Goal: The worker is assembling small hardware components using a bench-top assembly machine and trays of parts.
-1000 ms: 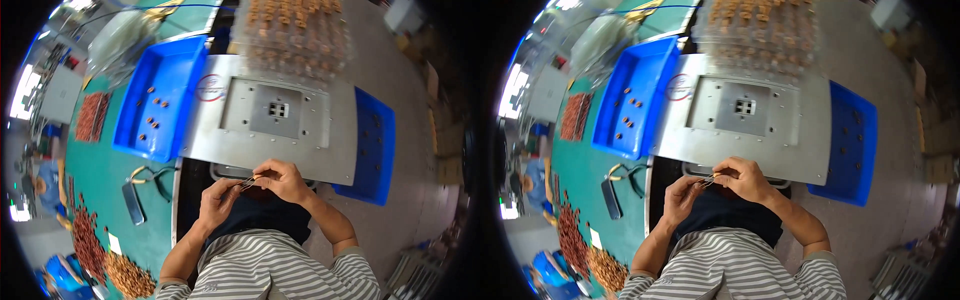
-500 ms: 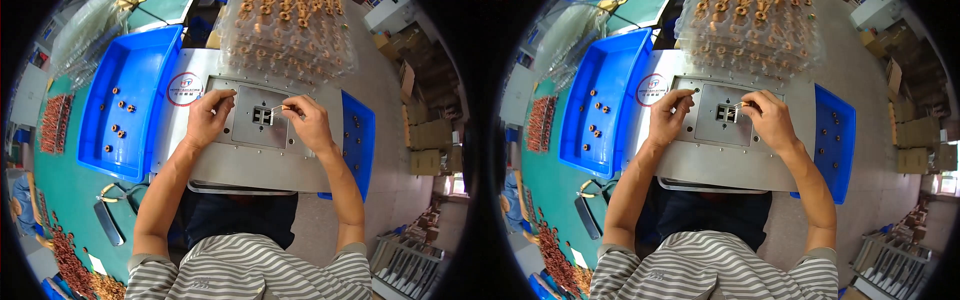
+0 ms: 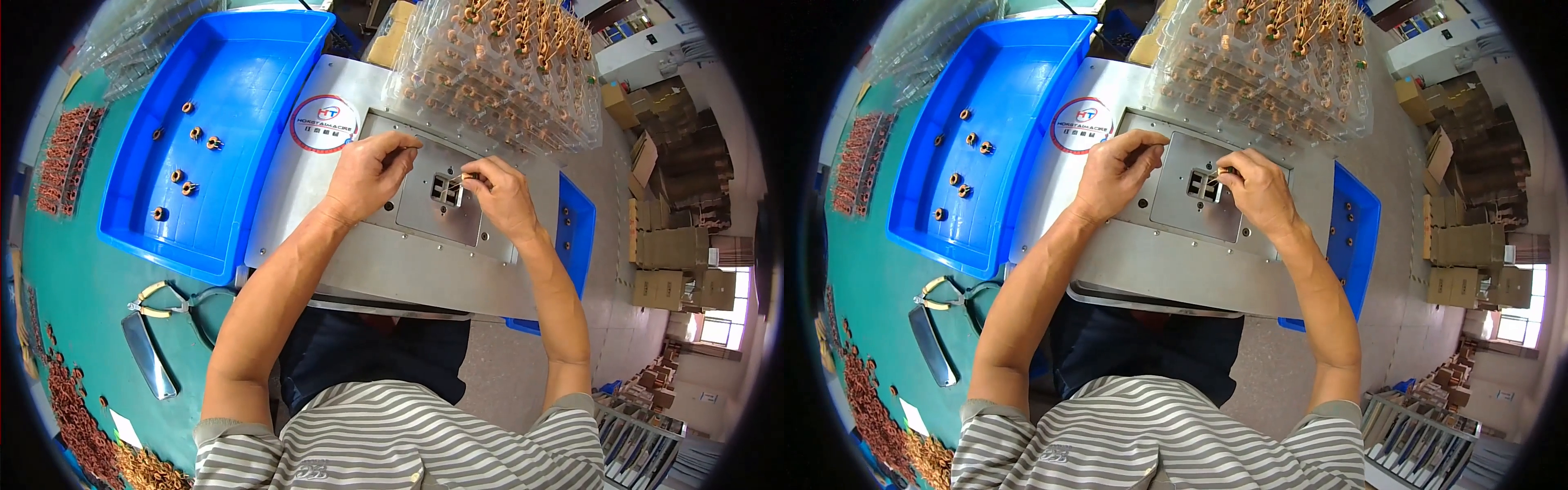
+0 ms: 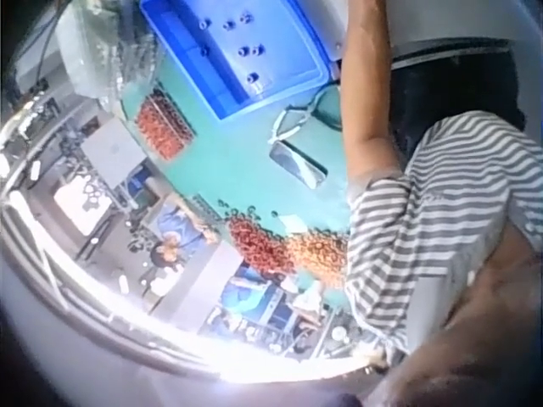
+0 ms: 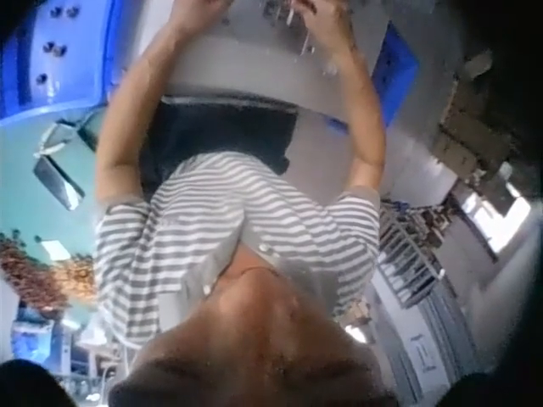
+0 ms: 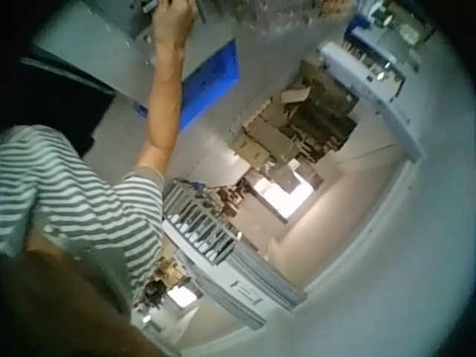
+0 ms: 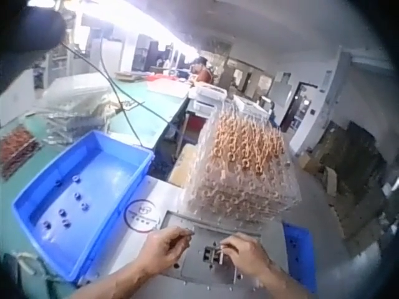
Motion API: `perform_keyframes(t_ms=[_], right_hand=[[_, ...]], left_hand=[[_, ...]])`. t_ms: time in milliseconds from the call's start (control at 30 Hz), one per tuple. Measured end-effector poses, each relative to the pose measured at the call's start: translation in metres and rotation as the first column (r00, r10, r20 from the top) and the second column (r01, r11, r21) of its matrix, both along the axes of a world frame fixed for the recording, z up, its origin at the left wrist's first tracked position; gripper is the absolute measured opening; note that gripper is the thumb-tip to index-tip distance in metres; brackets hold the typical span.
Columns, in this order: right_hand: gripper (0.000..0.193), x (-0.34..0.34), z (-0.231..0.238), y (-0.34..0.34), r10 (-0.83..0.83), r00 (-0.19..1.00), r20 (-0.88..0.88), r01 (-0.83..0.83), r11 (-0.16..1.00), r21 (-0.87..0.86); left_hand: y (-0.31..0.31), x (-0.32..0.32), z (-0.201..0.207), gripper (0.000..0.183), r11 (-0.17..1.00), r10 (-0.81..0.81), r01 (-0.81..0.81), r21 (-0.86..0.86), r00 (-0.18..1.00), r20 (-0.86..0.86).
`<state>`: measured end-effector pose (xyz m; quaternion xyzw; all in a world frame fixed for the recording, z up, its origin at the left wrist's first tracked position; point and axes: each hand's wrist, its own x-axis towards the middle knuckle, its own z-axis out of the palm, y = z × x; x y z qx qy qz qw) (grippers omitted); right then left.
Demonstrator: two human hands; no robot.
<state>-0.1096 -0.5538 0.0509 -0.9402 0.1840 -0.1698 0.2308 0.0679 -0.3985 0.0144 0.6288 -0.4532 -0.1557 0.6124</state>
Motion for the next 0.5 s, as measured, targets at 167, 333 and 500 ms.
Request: perform_keyframes(t_ms=[167, 333, 500], right_hand=[[0.015, 0.017, -0.006, 0.003, 0.091, 0.996, -0.021, -0.091, 0.996, 0.022], [0.014, 0.017, -0.021, -0.002, 0.128, 0.992, 0.002, -0.127, 0.988, -0.087], [0.014, 0.028, -0.028, 0.012, 0.091, 0.995, -0.030, -0.092, 0.995, -0.029]], left_hand=[[0.003, 0.009, -0.012, 0.014, 0.998, 0.024, -0.026, -0.053, 0.999, -0.034], [-0.014, 0.012, -0.017, 0.013, 0.992, -0.010, 0.016, -0.126, 0.999, 0.042], [-0.004, 0.018, -0.013, 0.015, 0.994, 0.027, -0.016, -0.113, 0.995, 0.091]])
